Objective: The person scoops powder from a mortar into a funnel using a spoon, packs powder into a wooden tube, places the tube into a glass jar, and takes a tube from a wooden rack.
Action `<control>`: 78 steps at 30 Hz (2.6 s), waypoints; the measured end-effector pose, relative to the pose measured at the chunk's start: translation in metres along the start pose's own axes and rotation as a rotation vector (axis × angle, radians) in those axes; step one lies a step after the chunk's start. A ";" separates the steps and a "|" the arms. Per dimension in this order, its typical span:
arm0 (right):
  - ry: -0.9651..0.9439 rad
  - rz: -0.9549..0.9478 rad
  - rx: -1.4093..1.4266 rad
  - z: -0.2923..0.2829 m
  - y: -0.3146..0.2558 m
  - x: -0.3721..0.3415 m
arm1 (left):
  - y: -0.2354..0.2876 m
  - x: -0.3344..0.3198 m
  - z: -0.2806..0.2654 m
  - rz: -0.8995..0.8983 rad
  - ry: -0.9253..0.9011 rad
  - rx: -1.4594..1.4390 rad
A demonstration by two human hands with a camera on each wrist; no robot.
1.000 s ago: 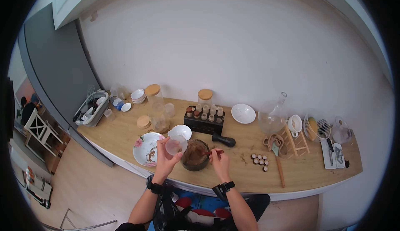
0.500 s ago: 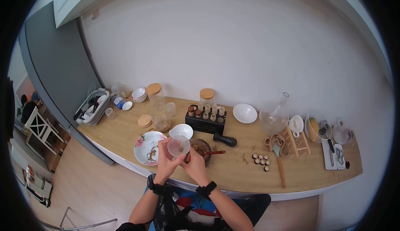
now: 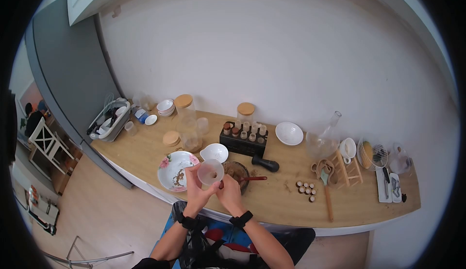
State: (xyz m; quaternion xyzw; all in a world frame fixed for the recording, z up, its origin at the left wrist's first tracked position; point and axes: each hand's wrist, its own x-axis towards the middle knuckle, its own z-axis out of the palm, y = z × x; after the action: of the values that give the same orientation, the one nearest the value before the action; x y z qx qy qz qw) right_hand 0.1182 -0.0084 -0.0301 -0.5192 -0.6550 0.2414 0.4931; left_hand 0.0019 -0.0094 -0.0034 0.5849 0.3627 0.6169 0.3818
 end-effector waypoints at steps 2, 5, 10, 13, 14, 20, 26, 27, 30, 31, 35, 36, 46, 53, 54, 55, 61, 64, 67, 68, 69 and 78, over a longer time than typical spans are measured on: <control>-0.039 0.031 -0.020 -0.005 -0.008 -0.002 | 0.001 -0.003 0.001 -0.012 0.000 0.015; -0.042 0.015 -0.025 0.000 -0.001 -0.001 | 0.000 -0.004 -0.001 -0.017 0.060 0.008; -0.008 -0.024 0.011 -0.001 -0.001 -0.001 | 0.000 -0.006 0.001 -0.015 0.048 0.049; -0.038 -0.015 -0.038 -0.001 0.001 0.000 | 0.003 -0.002 0.000 -0.032 0.075 0.037; -0.055 0.040 -0.066 -0.004 -0.003 0.002 | 0.002 0.000 -0.002 -0.031 0.075 0.042; -0.036 0.036 -0.090 -0.007 -0.009 0.003 | -0.010 0.033 -0.040 -0.152 0.391 -0.189; -0.016 0.029 -0.053 -0.007 -0.005 0.002 | -0.104 0.048 -0.120 -0.649 0.285 0.505; -0.026 0.039 -0.055 -0.007 -0.005 0.001 | -0.120 0.046 -0.129 -0.624 0.241 0.613; -0.020 0.034 -0.005 -0.008 -0.007 0.002 | -0.115 0.046 -0.132 -0.626 0.130 0.753; -0.023 0.034 -0.011 -0.008 -0.005 0.003 | -0.112 0.045 -0.132 -0.655 0.068 0.788; -0.025 0.043 0.037 -0.013 -0.006 0.010 | -0.116 0.041 -0.130 -0.582 0.088 0.892; -0.013 0.073 0.075 -0.016 -0.009 0.014 | -0.116 0.040 -0.129 -0.547 0.109 0.908; 0.049 0.031 -0.115 -0.044 0.005 0.108 | -0.090 0.016 -0.112 -0.182 0.359 0.923; -0.135 0.167 -0.367 -0.027 0.032 0.123 | -0.067 -0.031 -0.085 -0.177 0.407 0.757; -0.137 0.168 -0.368 -0.026 0.035 0.121 | -0.066 -0.038 -0.082 -0.191 0.402 0.693; -0.100 0.168 -0.339 -0.027 0.035 0.119 | -0.064 -0.041 -0.081 -0.204 0.399 0.628; -0.082 0.138 -0.339 -0.029 0.038 0.114 | -0.065 -0.053 -0.073 -0.223 0.353 0.525; -0.099 0.138 -0.336 -0.031 0.034 0.111 | -0.063 -0.055 -0.071 -0.225 0.321 0.513; -0.109 0.115 -0.343 -0.032 0.029 0.109 | -0.057 -0.059 -0.068 -0.242 0.310 0.497; -0.073 0.098 -0.316 -0.032 0.026 0.107 | -0.056 -0.059 -0.068 -0.241 0.310 0.498; -0.039 0.082 -0.288 -0.031 0.025 0.105 | -0.056 -0.060 -0.068 -0.268 0.311 0.490; -0.037 0.103 -0.247 -0.032 0.026 0.096 | -0.052 -0.061 -0.066 -0.312 0.304 0.452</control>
State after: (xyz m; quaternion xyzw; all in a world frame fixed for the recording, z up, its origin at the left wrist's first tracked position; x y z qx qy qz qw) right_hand 0.1609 0.0827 -0.0006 -0.6044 -0.6610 0.1935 0.4004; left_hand -0.0603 -0.0413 -0.0803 0.4932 0.6290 0.5350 0.2737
